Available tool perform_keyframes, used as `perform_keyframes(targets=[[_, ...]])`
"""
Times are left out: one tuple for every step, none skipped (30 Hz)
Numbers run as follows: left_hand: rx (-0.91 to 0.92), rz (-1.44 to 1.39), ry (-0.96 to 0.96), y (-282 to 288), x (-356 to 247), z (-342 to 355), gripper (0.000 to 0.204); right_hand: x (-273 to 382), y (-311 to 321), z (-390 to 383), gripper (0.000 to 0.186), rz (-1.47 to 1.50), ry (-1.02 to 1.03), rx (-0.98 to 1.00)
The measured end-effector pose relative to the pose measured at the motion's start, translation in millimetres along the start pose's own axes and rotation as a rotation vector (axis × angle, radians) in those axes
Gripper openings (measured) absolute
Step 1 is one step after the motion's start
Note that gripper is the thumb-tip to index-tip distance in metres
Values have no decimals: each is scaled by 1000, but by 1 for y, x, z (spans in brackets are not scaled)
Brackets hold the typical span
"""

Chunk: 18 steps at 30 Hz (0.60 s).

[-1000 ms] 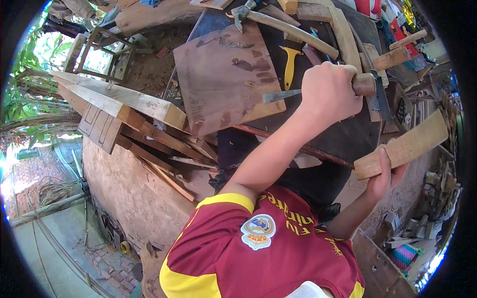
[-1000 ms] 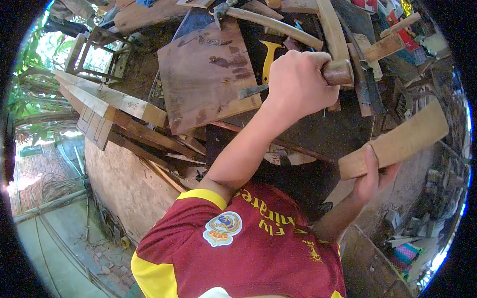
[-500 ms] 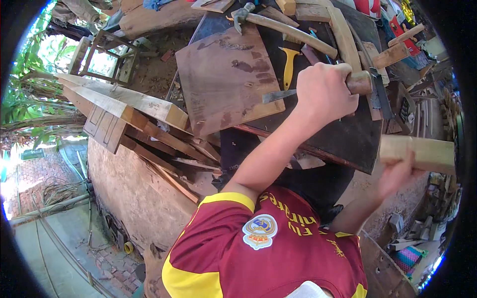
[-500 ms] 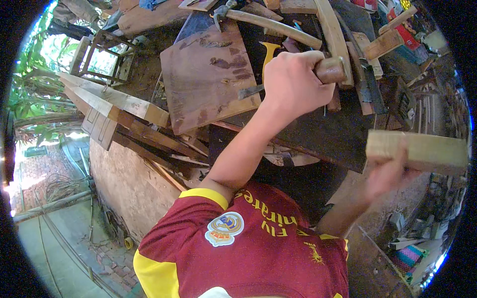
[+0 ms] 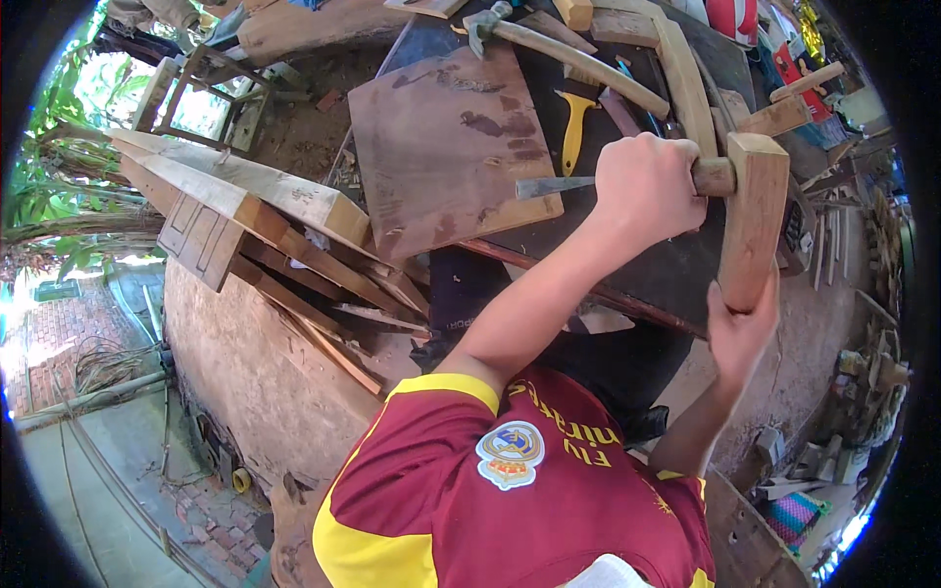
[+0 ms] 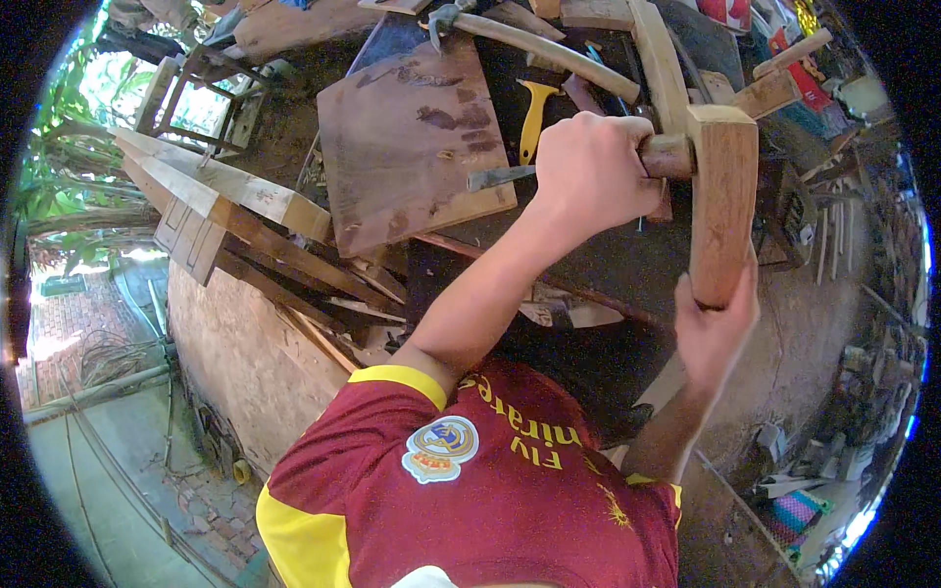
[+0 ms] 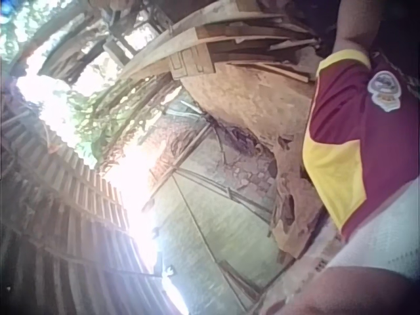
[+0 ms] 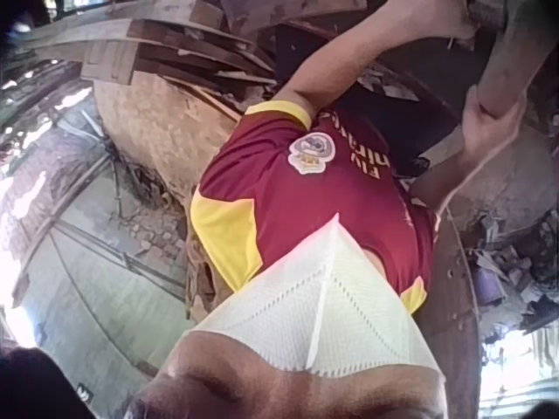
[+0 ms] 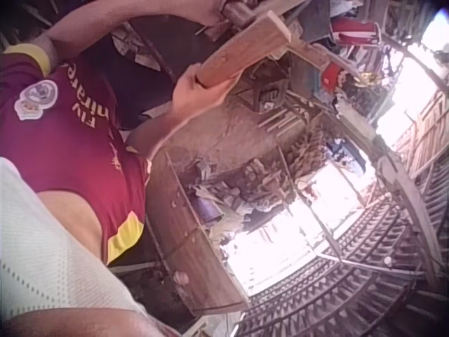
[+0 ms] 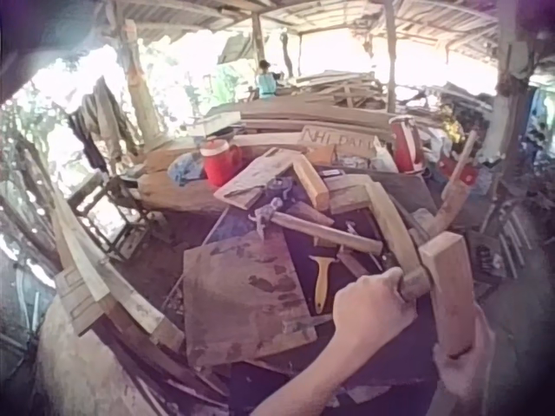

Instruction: The person uses a chisel and a wooden mallet to carve a small piece of wood held in their left hand. They repeatedly strike the chisel to remove wood shavings, shaping the piece on a cluttered workbench.

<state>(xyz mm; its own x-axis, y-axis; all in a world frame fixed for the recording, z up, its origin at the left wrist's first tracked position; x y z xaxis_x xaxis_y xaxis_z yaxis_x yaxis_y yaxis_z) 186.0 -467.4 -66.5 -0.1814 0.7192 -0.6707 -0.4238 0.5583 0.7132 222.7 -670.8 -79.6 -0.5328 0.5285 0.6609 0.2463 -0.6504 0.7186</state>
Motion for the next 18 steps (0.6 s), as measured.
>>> perform_keyframes(targets=[[3,10,5,-1,1,-2,17,-7,8,-5,58,14,-15,-61],[9,20,5,-2,1,-3,18,-14,17,-10,58,28,-32,-127],[-9,16,9,-2,1,-3,19,-22,24,-13,59,41,-50,-192],[-28,13,13,-2,1,-1,20,-35,25,-13,60,234,-22,-238],[-34,7,4,-5,-1,0,21,-37,19,-16,60,202,1,-277],[-23,6,-8,-6,-2,0,21,-36,10,-17,61,175,28,-314],[-12,4,-21,-7,-4,0,22,-35,8,-19,61,147,55,-351],[-7,8,-29,-6,-3,0,22,-20,-4,-16,64,-246,147,-143],[3,14,-26,-7,-2,-1,22,-19,-4,-15,64,-184,129,-114],[12,19,-23,-8,0,-2,23,-17,-5,-14,65,-123,111,-85],[19,17,-17,-9,1,-2,23,-17,-6,-13,66,-68,96,-51],[13,15,-21,-9,0,-3,23,-21,-5,-15,66,-55,82,-77],[7,12,-24,-8,-1,-4,23,-26,-5,-18,66,-43,68,-103],[5,14,-25,-7,-1,-5,23,-30,-5,-21,67,-25,51,-127],[7,13,-30,-7,-2,-6,22,-30,-5,-22,67,14,60,-141],[9,12,-35,-5,-3,-6,22,-28,-4,-24,67,53,68,-154],[12,12,-42,-4,-3,-6,22,-27,-4,-26,68,92,75,-171],[-1,12,-49,-3,-4,-8,22,-25,-5,-26,68,93,72,-160]])
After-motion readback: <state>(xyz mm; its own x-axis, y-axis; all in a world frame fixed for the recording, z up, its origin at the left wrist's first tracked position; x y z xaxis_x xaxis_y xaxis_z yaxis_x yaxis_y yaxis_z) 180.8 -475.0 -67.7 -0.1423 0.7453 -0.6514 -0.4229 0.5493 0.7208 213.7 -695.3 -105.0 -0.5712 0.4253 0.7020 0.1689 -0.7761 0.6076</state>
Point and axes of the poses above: each hand's wrist, its own z-axis towards the middle knuckle, its own y-axis out of the back of the hand, x = y × z, the point moved 7 cm from there along z, towards the middle knuckle, and after that the axes turned 11 degrees about x, right-handed, at the moved point
